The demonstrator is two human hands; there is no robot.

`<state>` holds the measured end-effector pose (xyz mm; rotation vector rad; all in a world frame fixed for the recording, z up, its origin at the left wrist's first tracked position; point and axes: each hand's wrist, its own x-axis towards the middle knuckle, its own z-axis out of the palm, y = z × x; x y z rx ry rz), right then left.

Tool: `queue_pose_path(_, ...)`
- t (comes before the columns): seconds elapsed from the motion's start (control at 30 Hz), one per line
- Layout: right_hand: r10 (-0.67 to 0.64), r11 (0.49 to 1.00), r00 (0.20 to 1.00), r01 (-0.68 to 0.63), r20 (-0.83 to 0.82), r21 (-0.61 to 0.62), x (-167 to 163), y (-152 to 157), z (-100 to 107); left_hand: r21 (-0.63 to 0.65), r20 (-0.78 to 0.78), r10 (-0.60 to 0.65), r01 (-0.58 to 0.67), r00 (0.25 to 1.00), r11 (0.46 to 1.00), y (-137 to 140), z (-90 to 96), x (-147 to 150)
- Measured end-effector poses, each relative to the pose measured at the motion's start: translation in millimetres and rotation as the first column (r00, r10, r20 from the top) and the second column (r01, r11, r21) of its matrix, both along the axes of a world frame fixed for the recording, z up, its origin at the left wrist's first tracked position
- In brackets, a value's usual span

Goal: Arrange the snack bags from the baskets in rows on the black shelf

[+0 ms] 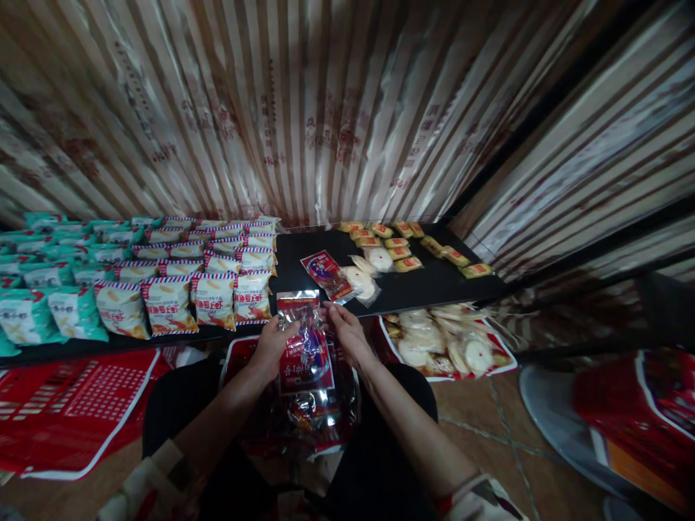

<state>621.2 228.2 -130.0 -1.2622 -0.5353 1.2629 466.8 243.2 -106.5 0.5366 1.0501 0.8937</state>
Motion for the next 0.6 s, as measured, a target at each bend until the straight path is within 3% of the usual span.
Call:
queue_pose_path(0.3,0.078,0.983,0.981,-0.106,0.18,0.153,18,82,-24,-0.006,-0.065,-0.01,0.009,0.998,1.0,19,3.5,12)
queue_pose_path(0.6,-0.036,0.998,0.974,0.021,0.226,0.067,40,105,-49,-0.011,-0.106,-0.016,0.015,0.994,1.0,43,-4.7,29)
